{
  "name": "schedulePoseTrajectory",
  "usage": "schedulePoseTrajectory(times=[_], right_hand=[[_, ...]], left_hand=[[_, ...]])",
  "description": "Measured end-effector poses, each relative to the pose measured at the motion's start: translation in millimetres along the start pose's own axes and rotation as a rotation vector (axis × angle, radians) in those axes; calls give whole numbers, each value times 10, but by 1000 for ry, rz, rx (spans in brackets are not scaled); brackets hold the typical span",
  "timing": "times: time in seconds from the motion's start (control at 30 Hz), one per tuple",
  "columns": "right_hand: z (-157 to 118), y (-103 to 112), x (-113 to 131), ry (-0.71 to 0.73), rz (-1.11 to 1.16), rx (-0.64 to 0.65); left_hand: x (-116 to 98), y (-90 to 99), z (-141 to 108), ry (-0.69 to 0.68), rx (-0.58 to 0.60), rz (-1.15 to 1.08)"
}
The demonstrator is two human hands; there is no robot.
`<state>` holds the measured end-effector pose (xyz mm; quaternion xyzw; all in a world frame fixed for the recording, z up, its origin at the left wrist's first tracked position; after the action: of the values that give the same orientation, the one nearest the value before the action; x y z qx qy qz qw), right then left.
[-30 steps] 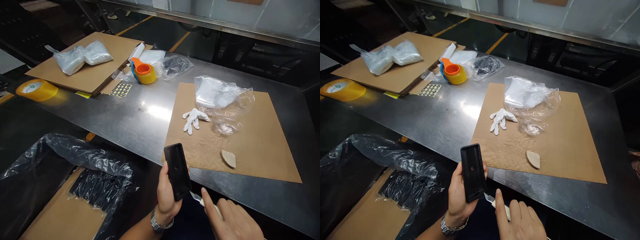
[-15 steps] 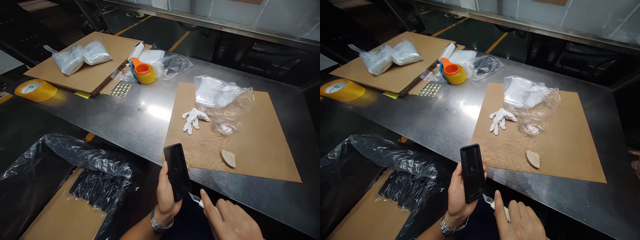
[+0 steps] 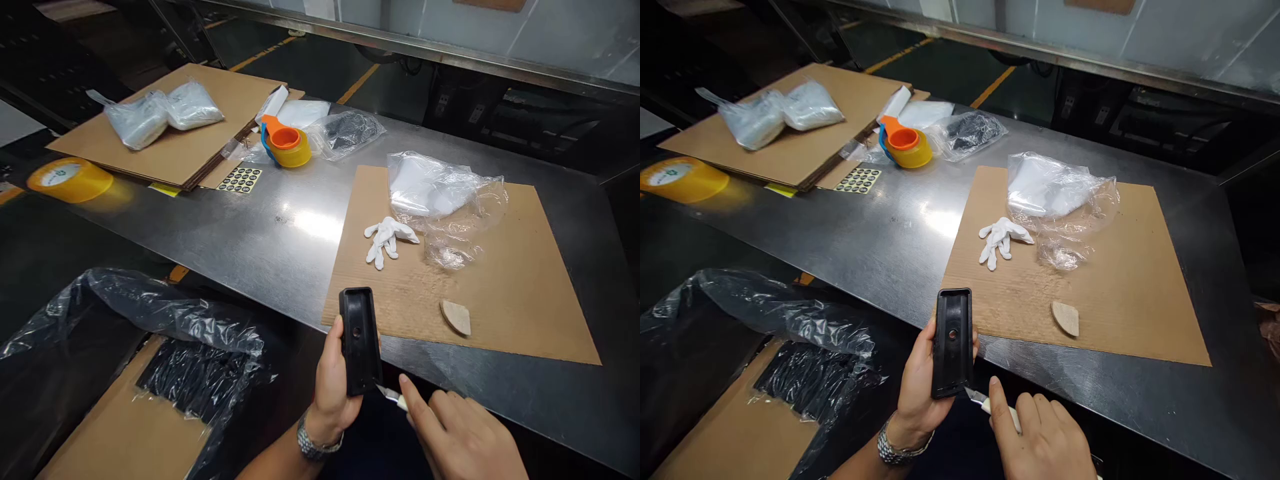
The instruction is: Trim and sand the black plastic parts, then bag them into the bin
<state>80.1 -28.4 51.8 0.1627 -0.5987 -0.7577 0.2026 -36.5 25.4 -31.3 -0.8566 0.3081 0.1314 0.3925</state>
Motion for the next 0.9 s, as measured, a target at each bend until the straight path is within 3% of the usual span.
schedulePoseTrajectory(times=[0.17,0.37,0.57,0.9], right_hand=[[76,32,-112,-23,132,16],[61,-109,-132,-36,147,191],[60,-166,-92,-17,142,278],[20,-227,-87,-14,109,304]], left_hand=[[32,4,45,75,26,30],[52,11,27,131,35,30],[57,-3,21,153,60,34],[37,14,36,42,50,113]])
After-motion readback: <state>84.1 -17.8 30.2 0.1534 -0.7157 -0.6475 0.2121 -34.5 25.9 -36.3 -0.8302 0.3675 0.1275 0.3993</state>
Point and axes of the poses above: each hand's wrist, its own z-axis towards the middle knuckle, its own y-axis out of the back of the hand, x = y × z, the point moved 6 cm from there along z, towards the middle knuckle, and after that the axes turned 4 degrees about -y, right-handed, at the moved point
